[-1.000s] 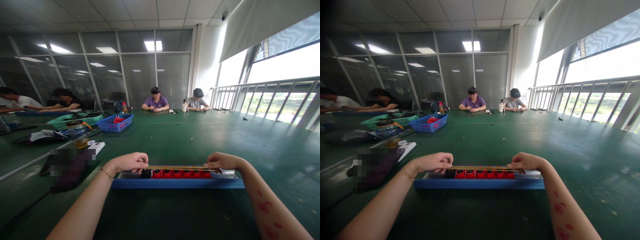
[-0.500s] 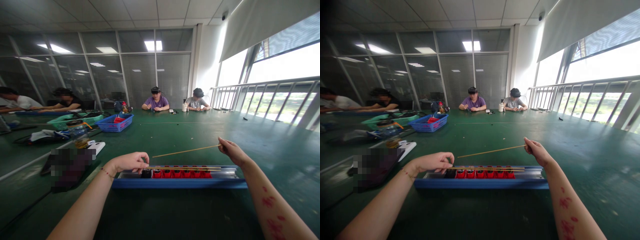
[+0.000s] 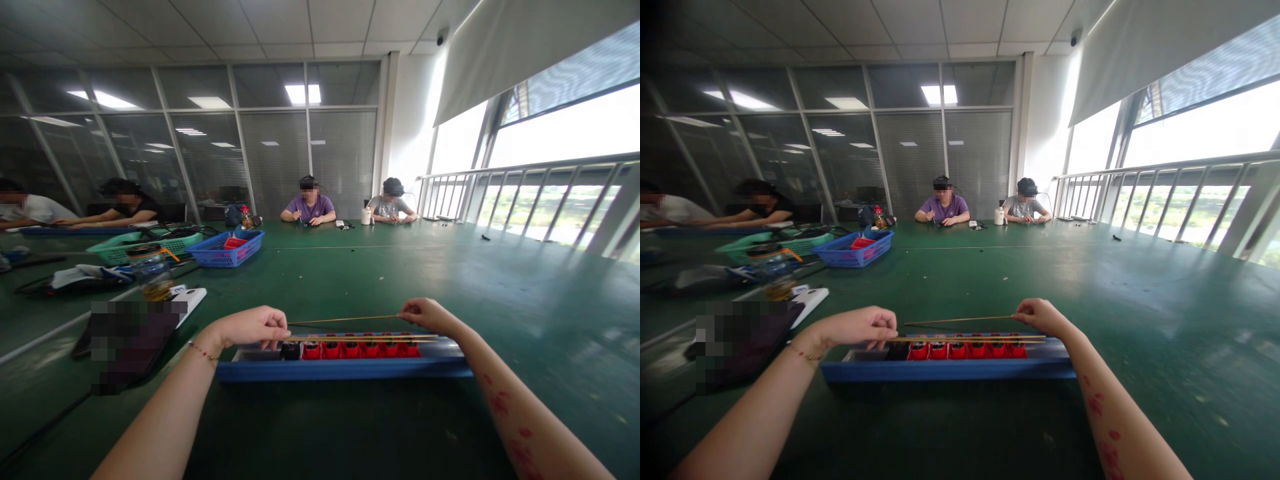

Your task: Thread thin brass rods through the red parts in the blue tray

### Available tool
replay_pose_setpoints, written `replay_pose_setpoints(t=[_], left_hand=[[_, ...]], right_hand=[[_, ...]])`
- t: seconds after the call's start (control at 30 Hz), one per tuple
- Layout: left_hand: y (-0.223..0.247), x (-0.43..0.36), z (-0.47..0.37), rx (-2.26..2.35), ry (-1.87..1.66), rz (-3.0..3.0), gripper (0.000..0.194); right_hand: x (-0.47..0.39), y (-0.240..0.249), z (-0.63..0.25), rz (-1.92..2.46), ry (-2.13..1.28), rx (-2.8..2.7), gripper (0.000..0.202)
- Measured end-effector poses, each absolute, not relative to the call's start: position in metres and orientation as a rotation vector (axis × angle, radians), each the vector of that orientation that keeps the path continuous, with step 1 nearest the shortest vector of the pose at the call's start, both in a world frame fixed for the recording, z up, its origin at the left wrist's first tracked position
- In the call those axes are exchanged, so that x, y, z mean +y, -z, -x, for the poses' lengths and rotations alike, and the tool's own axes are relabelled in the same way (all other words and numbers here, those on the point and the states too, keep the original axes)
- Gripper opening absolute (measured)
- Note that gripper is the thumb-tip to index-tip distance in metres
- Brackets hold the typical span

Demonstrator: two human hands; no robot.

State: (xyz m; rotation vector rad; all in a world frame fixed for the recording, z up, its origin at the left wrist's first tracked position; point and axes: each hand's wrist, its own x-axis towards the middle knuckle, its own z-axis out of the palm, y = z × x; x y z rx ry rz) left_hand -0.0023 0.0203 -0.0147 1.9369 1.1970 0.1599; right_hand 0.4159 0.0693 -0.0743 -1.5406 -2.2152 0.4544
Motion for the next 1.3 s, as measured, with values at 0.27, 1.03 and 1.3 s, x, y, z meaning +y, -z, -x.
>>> replay_pose_setpoints(t=[0.27,1.03,1.3], left_hand=[[0.005,0.017,0.005,1.269,-0.098,-2.133,0.038],[-0.006,0.019,0.006,1.31,-0.48,-2.212,0.036],[0.013,0.035,0.018,1.349,-0.636,-2.076,0.037]], right_hand=[[0.076,0.076,-0.41,1.612,-0.304,-2.367,0.013],[0.08,0.086,-0.414,1.694,-0.274,-2.352,0.014],[0.081,0.091,-0.42,1.729,-0.27,-2.167,0.033]])
